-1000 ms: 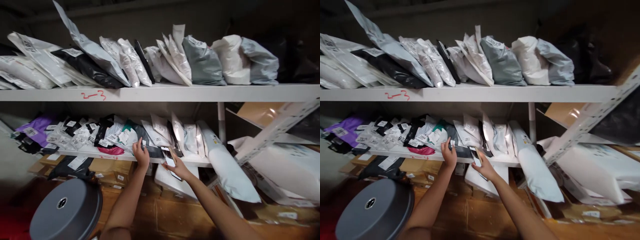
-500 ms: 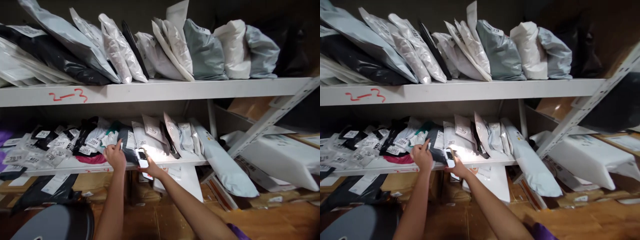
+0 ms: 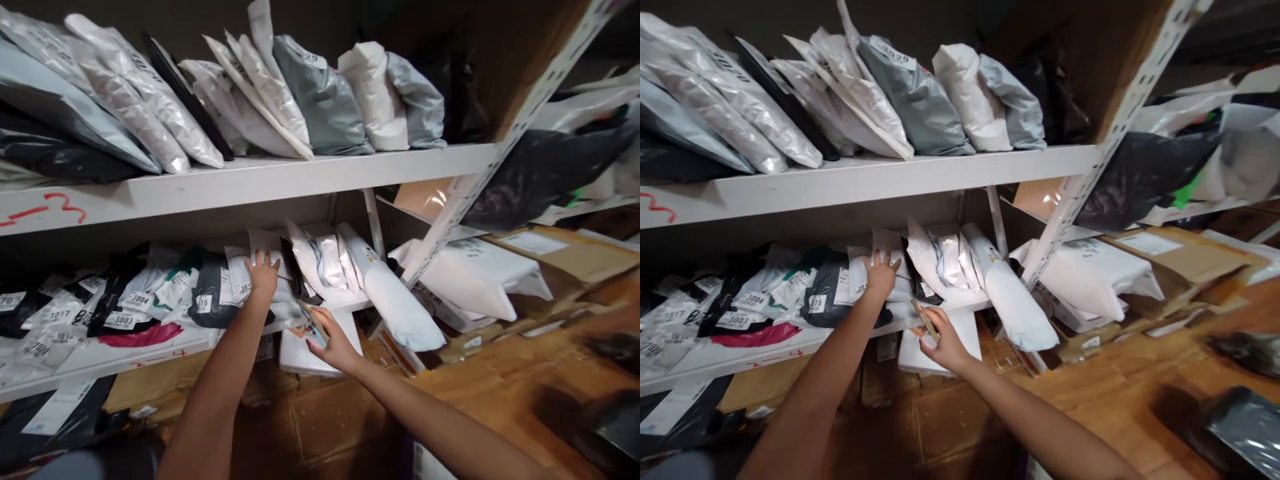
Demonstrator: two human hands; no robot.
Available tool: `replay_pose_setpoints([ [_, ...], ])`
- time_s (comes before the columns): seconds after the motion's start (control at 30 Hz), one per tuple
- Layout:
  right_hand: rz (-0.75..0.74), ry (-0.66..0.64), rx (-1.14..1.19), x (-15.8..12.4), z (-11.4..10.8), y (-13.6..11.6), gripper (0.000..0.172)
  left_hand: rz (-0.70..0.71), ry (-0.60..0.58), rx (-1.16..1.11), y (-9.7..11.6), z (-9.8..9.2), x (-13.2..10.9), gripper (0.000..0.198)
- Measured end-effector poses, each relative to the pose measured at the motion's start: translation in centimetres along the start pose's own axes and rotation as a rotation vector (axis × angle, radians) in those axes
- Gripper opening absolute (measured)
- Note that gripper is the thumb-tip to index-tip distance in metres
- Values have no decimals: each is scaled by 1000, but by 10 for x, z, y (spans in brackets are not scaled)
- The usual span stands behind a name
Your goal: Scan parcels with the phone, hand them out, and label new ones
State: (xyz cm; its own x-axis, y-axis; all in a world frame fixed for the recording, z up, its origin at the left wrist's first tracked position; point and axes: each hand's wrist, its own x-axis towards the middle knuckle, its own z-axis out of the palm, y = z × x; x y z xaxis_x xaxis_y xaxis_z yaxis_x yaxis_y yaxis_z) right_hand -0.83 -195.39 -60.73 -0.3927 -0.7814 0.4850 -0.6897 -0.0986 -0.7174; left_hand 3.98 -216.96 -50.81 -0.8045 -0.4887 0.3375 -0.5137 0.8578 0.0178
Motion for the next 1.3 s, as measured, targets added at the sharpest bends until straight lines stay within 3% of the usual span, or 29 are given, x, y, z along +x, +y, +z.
replay_pose_setpoints([
  [0.13,-1,-8,70,7,-16,13,65,93,-64,22,-8,7,1,40],
  [0.3,-51,-9,191,21,-15,17,72,238,-30,48,-32,-16,-37,45],
  [0.4,-29,27,290,27,-9,18,76,221,-2,31,-35,-34,-36,39],
  [0.47,-2,44,366,28,-6,20,74,192,37,5,-21,-47,-19,43],
  [0.57,56,50,481,25,-10,26,68,176,132,-57,20,-67,17,55],
  [0.63,110,24,558,17,-20,30,63,189,14,-9,51,-79,36,57],
  [0.7,182,-32,646,6,-36,31,60,179,-150,122,77,-83,47,40],
  [0.77,261,-81,728,-6,-54,28,59,184,-190,237,94,-77,50,30],
  [0.83,393,-92,835,-14,-73,20,53,255,-160,280,105,-63,48,36],
  [1.0,966,44,1268,-10,-119,-13,36,353,-159,349,118,-25,39,53],
  [1.07,1012,73,1340,-6,-132,-24,31,347,-146,395,121,-15,37,60],
  [1.17,960,82,1384,-5,-143,-35,22,305,-91,445,122,-2,33,57],
  [1.3,861,21,1374,-9,-137,-39,29,357,89,423,111,15,25,46],
])
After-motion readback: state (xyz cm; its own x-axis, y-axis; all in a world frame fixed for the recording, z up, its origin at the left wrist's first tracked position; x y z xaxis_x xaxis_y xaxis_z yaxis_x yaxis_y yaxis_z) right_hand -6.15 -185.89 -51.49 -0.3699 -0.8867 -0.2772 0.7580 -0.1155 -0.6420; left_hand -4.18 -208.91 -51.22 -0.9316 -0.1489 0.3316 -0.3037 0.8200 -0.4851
